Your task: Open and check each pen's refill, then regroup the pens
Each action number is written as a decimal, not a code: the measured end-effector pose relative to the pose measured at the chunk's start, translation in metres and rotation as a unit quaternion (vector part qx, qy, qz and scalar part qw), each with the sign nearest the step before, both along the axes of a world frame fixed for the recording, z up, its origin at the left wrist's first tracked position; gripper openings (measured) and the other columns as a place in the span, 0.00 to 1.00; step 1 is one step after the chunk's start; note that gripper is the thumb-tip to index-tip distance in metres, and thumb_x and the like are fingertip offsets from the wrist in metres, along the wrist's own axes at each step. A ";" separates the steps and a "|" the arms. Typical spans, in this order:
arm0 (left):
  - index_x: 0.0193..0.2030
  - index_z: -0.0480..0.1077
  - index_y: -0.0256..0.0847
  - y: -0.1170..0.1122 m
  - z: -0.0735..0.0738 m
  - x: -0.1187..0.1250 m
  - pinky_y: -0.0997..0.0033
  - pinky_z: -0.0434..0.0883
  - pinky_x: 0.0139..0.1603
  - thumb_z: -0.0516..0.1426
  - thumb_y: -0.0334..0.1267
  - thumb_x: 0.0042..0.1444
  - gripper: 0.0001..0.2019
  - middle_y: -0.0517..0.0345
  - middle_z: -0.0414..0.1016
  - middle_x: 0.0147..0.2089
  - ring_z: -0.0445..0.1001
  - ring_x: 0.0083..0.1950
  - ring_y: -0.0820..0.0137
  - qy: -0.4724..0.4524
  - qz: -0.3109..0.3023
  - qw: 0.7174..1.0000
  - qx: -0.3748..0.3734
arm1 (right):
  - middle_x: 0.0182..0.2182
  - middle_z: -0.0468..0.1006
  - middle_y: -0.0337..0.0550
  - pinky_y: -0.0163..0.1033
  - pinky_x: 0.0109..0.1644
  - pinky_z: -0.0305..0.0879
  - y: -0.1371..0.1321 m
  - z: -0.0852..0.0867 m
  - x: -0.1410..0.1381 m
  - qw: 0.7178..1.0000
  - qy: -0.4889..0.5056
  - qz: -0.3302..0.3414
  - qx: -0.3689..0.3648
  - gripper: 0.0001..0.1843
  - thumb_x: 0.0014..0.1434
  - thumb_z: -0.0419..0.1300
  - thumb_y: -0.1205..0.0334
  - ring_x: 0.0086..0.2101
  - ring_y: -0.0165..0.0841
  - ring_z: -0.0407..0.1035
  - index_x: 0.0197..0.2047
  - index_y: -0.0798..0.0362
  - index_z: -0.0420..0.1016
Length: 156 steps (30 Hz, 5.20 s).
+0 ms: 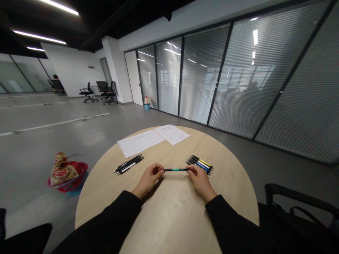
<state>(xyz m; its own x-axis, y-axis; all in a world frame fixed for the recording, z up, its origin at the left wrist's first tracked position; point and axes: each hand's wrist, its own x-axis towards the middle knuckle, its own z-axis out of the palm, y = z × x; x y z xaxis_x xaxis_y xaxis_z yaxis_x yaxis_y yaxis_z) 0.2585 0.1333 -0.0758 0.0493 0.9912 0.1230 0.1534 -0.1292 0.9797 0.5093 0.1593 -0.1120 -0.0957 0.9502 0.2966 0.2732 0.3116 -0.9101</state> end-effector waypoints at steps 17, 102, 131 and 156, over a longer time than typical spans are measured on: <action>0.35 0.69 0.37 0.000 -0.003 0.000 0.75 0.60 0.30 0.64 0.45 0.51 0.14 0.63 0.67 0.28 0.64 0.28 0.75 -0.004 -0.020 1.000 0.004 | 0.31 0.78 0.43 0.37 0.32 0.63 -0.001 0.001 0.000 1.000 -0.007 0.004 -0.010 0.16 0.57 0.58 0.57 0.29 0.34 0.68 0.44 0.55 0.79; 0.36 0.68 0.37 -0.004 0.005 0.003 0.73 0.67 0.34 0.63 0.43 0.50 0.13 0.62 0.71 0.28 0.70 0.30 0.73 -0.019 -0.001 1.000 -0.012 | 0.33 0.82 0.46 0.39 0.36 0.66 -0.005 0.010 0.000 0.999 -0.036 -0.011 -0.004 0.16 0.58 0.54 0.60 0.30 0.37 0.72 0.42 0.54 0.81; 0.27 0.62 0.41 -0.008 0.010 0.007 0.73 0.58 0.27 0.55 0.57 0.58 0.21 0.66 0.63 0.20 0.60 0.22 0.74 0.024 -0.012 1.000 -0.015 | 0.33 0.82 0.47 0.40 0.36 0.67 -0.005 0.009 0.001 0.999 -0.038 -0.022 0.000 0.18 0.59 0.55 0.57 0.30 0.38 0.73 0.45 0.56 0.82; 0.17 0.59 0.42 -0.005 0.005 0.005 0.71 0.56 0.24 0.51 0.64 0.58 0.29 0.64 0.59 0.14 0.58 0.18 0.73 0.067 0.014 0.997 -0.035 | 0.34 0.82 0.47 0.39 0.35 0.68 -0.006 0.011 0.001 0.999 -0.028 0.017 0.001 0.17 0.58 0.55 0.59 0.30 0.36 0.73 0.44 0.56 0.82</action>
<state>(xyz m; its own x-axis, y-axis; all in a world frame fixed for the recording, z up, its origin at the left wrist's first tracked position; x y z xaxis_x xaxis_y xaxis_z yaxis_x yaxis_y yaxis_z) 0.2636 0.1281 -0.0710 0.0333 0.9983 0.0484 0.2864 -0.0560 0.9565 0.5103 0.1532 -0.1015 -0.1445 0.9454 0.2921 0.3125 0.3237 -0.8931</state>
